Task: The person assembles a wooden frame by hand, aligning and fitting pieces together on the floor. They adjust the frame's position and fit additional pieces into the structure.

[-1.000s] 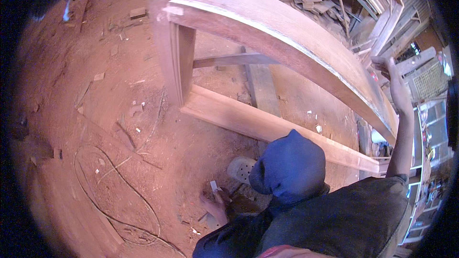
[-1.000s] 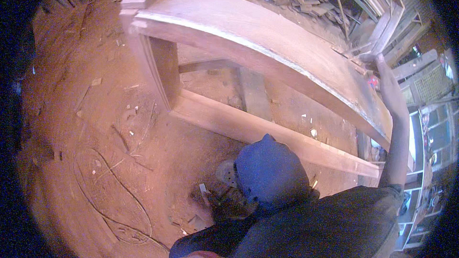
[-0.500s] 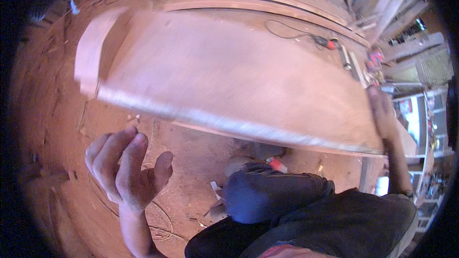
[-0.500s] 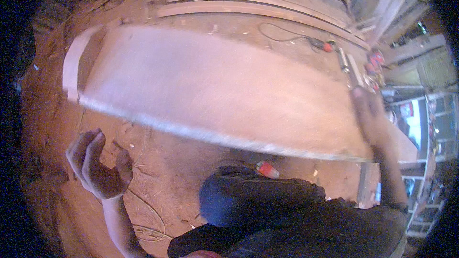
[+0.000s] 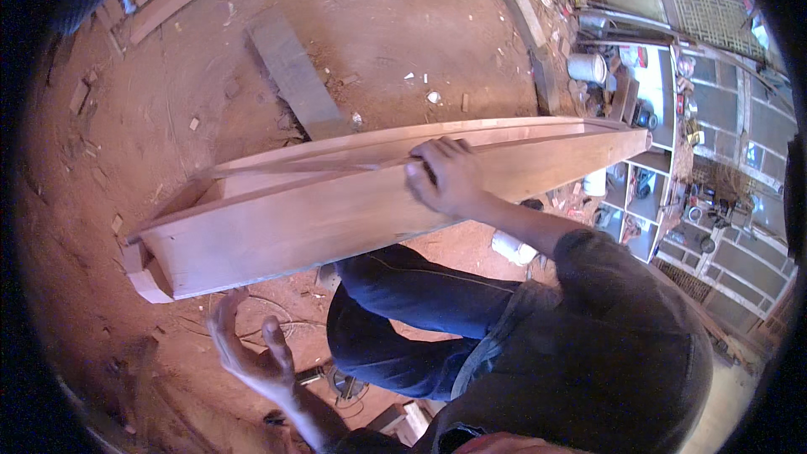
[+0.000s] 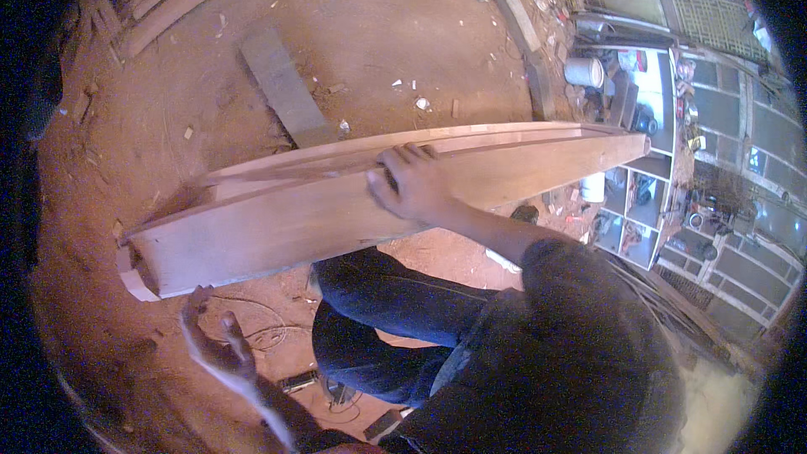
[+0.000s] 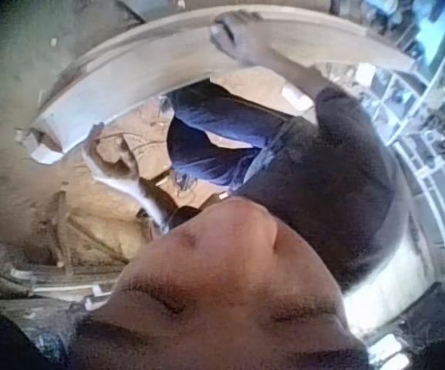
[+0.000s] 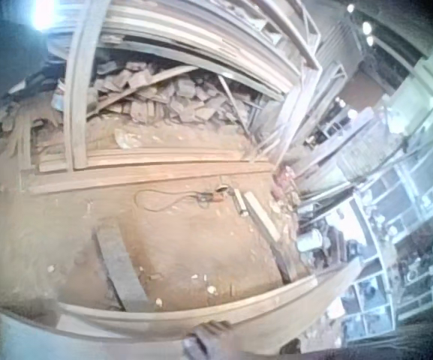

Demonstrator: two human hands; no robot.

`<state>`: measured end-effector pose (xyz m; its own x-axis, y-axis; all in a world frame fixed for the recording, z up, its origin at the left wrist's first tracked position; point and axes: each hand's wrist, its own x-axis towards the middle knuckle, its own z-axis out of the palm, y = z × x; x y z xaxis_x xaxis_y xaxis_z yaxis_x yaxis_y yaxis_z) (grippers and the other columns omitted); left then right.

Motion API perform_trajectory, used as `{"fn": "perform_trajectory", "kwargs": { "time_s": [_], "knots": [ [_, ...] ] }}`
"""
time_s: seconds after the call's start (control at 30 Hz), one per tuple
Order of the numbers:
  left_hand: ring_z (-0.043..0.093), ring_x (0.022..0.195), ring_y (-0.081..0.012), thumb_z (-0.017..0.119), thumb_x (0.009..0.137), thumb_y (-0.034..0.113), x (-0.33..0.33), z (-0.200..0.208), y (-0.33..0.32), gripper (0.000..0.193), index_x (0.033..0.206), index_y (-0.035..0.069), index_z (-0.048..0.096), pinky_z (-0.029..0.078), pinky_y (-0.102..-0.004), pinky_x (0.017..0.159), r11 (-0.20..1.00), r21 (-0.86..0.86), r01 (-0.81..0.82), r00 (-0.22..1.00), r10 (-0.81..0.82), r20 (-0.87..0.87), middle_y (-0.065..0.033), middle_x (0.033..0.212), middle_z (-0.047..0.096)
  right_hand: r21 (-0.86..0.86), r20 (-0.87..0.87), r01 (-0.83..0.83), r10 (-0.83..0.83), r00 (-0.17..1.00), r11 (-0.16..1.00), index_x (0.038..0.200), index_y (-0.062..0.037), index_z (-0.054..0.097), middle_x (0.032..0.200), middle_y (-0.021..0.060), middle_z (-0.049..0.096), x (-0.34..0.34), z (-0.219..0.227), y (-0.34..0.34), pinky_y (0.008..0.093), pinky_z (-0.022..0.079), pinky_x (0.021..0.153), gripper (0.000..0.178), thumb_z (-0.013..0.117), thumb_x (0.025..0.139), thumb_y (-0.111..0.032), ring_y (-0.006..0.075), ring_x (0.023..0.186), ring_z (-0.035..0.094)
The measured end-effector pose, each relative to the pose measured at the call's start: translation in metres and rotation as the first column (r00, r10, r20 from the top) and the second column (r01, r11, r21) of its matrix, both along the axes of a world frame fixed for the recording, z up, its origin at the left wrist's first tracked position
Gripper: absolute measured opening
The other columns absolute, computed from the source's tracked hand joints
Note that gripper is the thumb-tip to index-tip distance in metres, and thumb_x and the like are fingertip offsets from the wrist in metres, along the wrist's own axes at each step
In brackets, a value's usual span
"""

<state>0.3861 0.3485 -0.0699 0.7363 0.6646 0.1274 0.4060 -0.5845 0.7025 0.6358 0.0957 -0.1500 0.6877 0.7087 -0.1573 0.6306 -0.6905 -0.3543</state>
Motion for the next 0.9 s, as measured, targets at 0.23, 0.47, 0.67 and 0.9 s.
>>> {"fn": "perform_trajectory", "kwargs": {
  "time_s": [0.23,0.47,0.67,0.9],
  "knots": [
    [0.055,0.089,-0.0204,0.049,0.103,0.036,0.059,-0.027,-0.082,0.046,0.118,-0.006,0.056,0.045,-0.0335,0.08,0.199,-0.43,-0.881,0.293,0.942,-0.165,-0.013,0.101,0.058,0.084,0.03,0.056,-0.059,0.998,0.995,0.089,-0.0073,0.062,0.085,0.0115,0.065,0.007,0.002,0.005,0.0452,0.046,0.078,0.029,0.061,0.088,-0.036,0.0304,0.083,0.064],
    [0.051,0.118,-0.0326,0.034,0.097,0.066,0.095,-0.072,-0.119,0.083,0.137,-0.006,0.045,0.042,-0.0437,0.097,-0.127,-0.537,-0.834,0.177,0.861,-0.478,-0.0251,0.132,0.052,0.184,0.06,0.119,-0.132,0.99,0.976,0.09,-0.0045,0.064,0.088,0.0131,0.067,0.006,-0.001,-0.002,0.0452,0.047,0.082,0.033,0.06,0.088,-0.038,0.0312,0.084,0.065],
    [0.047,0.127,-0.0412,0.029,0.094,0.07,0.132,-0.089,-0.126,0.094,0.138,-0.012,0.04,0.04,-0.0547,0.108,-0.169,-0.639,-0.75,0.22,0.848,-0.483,-0.0302,0.139,0.045,0.152,-0.024,0.15,-0.148,0.989,0.977,0.09,-0.0031,0.065,0.084,0.0141,0.067,0.006,0.001,-0.006,0.0446,0.047,0.085,0.036,0.06,0.088,-0.039,0.0314,0.083,0.065],
    [0.051,0.12,-0.0501,0.031,0.09,0.073,0.158,-0.058,-0.128,0.101,0.13,-0.018,0.044,0.046,-0.0648,0.097,-0.273,-0.423,-0.864,-0.007,0.847,-0.531,-0.036,0.132,0.047,0.173,0.038,0.155,-0.164,0.986,0.973,0.087,-0.0023,0.065,0.079,0.0163,0.067,-0.001,0.011,0.0,0.0444,0.047,0.083,0.036,0.059,0.087,-0.038,0.0318,0.082,0.065]
  ]
}}
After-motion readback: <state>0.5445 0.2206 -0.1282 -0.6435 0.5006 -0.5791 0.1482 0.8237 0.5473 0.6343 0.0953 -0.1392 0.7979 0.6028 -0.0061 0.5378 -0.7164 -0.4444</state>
